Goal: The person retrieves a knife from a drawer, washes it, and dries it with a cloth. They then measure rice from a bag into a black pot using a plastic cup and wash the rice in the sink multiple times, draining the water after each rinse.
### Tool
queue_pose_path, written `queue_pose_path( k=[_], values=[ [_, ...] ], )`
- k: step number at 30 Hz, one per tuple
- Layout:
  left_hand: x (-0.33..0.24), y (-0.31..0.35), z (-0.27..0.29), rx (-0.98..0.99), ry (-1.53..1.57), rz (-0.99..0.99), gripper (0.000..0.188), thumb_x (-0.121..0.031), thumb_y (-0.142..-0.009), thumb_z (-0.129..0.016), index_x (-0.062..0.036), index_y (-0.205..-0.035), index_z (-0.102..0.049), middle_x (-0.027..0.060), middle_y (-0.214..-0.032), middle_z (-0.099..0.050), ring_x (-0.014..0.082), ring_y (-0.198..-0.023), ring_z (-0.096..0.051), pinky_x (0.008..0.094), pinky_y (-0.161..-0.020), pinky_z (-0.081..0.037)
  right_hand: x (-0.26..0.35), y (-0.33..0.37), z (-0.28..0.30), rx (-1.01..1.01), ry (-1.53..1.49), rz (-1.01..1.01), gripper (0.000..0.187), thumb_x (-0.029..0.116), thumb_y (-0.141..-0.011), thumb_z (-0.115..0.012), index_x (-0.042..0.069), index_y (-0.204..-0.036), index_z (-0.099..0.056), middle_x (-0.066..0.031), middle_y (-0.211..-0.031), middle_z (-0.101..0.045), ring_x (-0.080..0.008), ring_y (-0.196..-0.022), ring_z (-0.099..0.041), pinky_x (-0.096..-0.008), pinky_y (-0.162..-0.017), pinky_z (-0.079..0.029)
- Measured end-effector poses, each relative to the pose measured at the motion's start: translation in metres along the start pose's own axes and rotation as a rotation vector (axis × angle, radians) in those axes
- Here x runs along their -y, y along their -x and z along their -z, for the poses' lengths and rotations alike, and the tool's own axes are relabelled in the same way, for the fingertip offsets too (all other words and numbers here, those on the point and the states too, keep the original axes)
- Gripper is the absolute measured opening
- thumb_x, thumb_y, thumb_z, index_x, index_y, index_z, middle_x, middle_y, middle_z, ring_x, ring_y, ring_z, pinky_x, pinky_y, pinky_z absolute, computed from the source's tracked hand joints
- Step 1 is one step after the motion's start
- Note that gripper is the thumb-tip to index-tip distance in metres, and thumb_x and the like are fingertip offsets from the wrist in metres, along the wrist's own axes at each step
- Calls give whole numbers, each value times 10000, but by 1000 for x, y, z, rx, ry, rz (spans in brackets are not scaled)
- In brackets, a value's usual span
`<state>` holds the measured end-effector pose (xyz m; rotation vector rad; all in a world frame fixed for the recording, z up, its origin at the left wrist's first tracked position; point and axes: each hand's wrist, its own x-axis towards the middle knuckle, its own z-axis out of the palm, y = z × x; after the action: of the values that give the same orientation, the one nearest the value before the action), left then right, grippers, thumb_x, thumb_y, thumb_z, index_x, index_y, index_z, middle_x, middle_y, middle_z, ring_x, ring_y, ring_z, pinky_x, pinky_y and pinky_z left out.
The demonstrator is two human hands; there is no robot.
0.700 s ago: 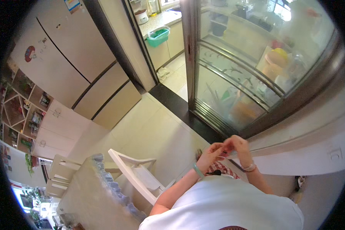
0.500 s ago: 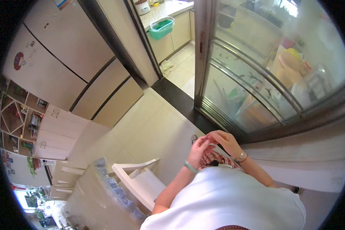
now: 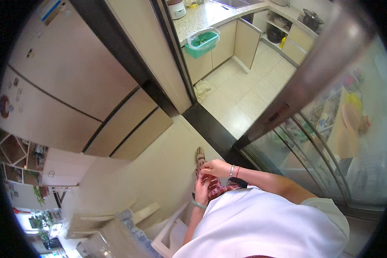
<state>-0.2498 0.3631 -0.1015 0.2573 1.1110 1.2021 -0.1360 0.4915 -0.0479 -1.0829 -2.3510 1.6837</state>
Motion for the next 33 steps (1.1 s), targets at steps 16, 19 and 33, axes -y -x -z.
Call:
queue_pose_path(
  k=[16,19,33],
  values=[
    [-263,-336,-98,214,-339,210,264,-220,-972,-550,-77,-1195,-557,82,-1136,-643,166,-931,-641,303,-797,-512,-86,-231,247,-476,-1270,-342,286,259,-968,-516,21,-1077,-630,-86,-993,-691,-164,-734,-688,-255,-650,-548],
    [-266,-386,-143,321,-365,291,257,-223,-971,-554,-92,-1190,-579,80,-1114,-660,171,-932,-650,309,-797,-515,-141,-243,273,-600,-1455,-417,282,272,-950,-535,54,-1103,-628,-75,-992,-696,-143,-745,-683,-251,-592,-555],
    [-279,-624,-426,538,-411,546,360,-222,-990,-508,-23,-1290,-501,151,-1226,-605,238,-1048,-630,349,-876,-517,-287,-224,587,-925,-1593,-207,290,259,-978,-487,21,-1111,-586,-101,-1029,-678,-179,-809,-686,-293,-686,-569]
  ],
)
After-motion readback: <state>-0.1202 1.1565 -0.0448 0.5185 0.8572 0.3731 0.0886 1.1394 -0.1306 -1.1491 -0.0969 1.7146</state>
